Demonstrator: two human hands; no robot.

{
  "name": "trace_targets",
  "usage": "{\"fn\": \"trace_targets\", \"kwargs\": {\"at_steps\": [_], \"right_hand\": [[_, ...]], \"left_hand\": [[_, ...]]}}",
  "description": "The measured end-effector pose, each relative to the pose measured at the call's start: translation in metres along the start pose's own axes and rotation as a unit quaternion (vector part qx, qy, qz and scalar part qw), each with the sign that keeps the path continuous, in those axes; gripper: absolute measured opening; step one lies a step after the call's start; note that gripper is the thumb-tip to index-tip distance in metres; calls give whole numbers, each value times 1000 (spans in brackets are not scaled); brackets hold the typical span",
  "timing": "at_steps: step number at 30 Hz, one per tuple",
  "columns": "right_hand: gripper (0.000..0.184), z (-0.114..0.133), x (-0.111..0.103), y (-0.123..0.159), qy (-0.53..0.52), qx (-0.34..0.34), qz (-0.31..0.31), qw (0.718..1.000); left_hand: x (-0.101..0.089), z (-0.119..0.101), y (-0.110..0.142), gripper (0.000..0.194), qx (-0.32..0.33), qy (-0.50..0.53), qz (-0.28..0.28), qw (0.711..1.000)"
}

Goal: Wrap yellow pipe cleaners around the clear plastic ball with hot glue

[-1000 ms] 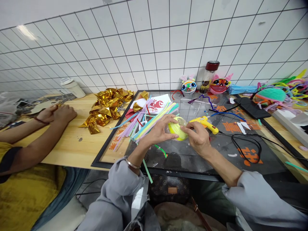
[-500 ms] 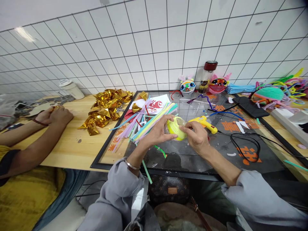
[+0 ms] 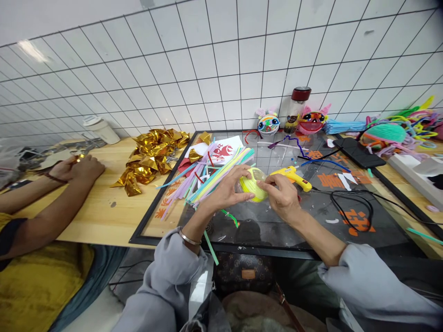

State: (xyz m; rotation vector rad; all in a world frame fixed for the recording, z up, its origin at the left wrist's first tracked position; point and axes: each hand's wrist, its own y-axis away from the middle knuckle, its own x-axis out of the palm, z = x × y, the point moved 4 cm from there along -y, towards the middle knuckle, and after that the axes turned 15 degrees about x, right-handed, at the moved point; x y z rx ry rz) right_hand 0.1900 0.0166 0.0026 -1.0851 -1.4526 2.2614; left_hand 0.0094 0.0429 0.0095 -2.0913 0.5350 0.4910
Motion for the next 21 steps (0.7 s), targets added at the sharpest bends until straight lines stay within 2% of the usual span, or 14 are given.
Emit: {"fn": "trace_targets", "kwargs": {"at_steps": [21], "right_hand": [[26,-2,2,2,-1,8,4,1000]], "left_hand": [[0,-2,0,38,-9,-26,19,999]]}}
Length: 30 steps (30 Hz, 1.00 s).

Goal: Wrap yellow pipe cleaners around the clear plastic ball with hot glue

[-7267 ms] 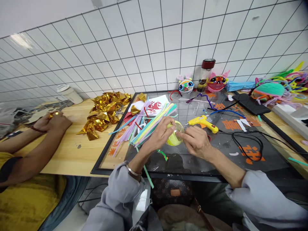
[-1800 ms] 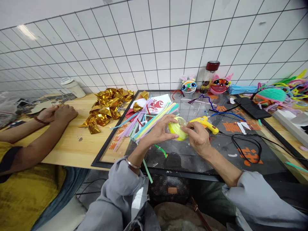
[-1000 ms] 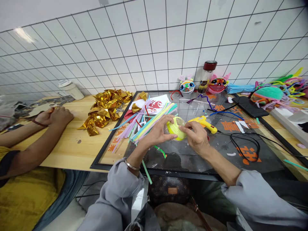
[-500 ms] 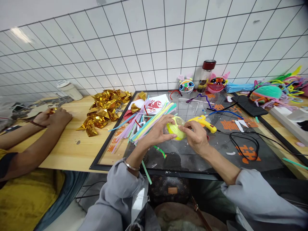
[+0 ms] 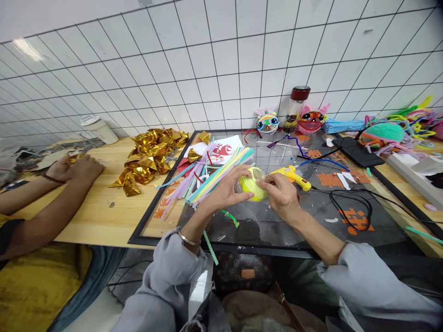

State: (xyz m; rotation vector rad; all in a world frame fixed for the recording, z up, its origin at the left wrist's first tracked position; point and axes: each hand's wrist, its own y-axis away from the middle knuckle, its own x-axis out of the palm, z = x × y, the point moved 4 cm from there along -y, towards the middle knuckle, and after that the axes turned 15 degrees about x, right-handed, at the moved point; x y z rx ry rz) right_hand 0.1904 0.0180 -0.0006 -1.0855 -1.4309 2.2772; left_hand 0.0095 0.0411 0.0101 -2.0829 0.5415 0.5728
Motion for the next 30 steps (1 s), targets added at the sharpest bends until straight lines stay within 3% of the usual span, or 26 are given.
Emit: {"fn": "trace_targets", "kwargs": {"at_steps": [18,30], "right_hand": [[27,0,0,-1,-7,-3,19,1000],[30,1,3,2,9,7,26,1000]], "left_hand": [[1,5,2,56,-71,61,-27,995],[7,7,1,22,-130,78,-127,980]]}}
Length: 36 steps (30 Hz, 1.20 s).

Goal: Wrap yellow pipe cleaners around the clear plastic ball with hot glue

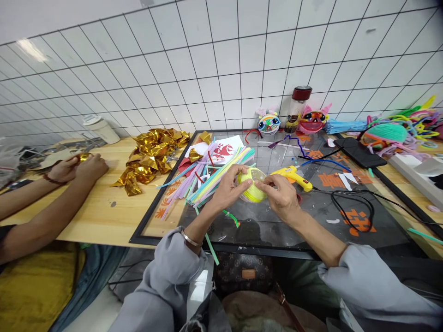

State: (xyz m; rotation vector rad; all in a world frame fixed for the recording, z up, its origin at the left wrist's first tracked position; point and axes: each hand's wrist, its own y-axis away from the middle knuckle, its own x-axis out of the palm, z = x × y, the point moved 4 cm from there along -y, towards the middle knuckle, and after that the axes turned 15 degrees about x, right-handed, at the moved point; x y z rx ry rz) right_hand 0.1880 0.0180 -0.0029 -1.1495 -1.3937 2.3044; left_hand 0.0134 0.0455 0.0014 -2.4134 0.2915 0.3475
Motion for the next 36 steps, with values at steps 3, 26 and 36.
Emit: {"fn": "trace_targets", "kwargs": {"at_steps": [3,26,36], "right_hand": [[30,0,0,0,-10,-3,-1,1000],[30,-4,-1,0,-19,2,-1,1000],[29,-3,-1,-2,-23,13,-2,1000]], "left_hand": [[1,1,-1,15,-12,8,-30,999],[1,-5,2,26,70,-52,34,996],[6,-7,8,81,134,-150,104,974]]}}
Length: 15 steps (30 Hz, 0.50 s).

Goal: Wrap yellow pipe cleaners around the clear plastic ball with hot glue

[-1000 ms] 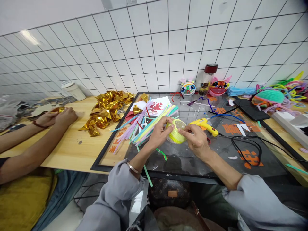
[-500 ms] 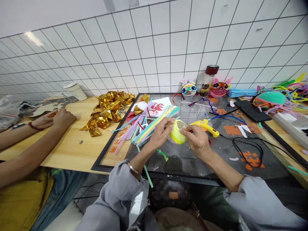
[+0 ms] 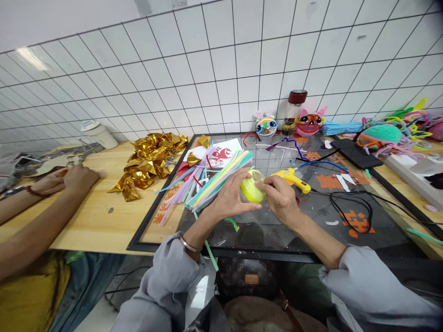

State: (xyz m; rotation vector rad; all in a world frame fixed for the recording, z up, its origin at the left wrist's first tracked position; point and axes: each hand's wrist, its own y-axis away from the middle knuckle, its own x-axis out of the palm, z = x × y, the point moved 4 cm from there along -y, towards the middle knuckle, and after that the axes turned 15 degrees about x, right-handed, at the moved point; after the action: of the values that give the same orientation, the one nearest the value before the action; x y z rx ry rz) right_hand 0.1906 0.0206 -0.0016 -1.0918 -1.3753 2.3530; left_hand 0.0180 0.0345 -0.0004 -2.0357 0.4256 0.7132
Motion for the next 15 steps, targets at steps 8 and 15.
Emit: {"fn": "trace_targets", "kwargs": {"at_steps": [8,15], "right_hand": [[32,-2,1,-1,-1,20,-1,1000],[32,-1,1,-2,-4,21,-9,1000]], "left_hand": [[9,2,4,92,31,-65,14,997],[16,7,4,97,14,-109,11,994]]}}
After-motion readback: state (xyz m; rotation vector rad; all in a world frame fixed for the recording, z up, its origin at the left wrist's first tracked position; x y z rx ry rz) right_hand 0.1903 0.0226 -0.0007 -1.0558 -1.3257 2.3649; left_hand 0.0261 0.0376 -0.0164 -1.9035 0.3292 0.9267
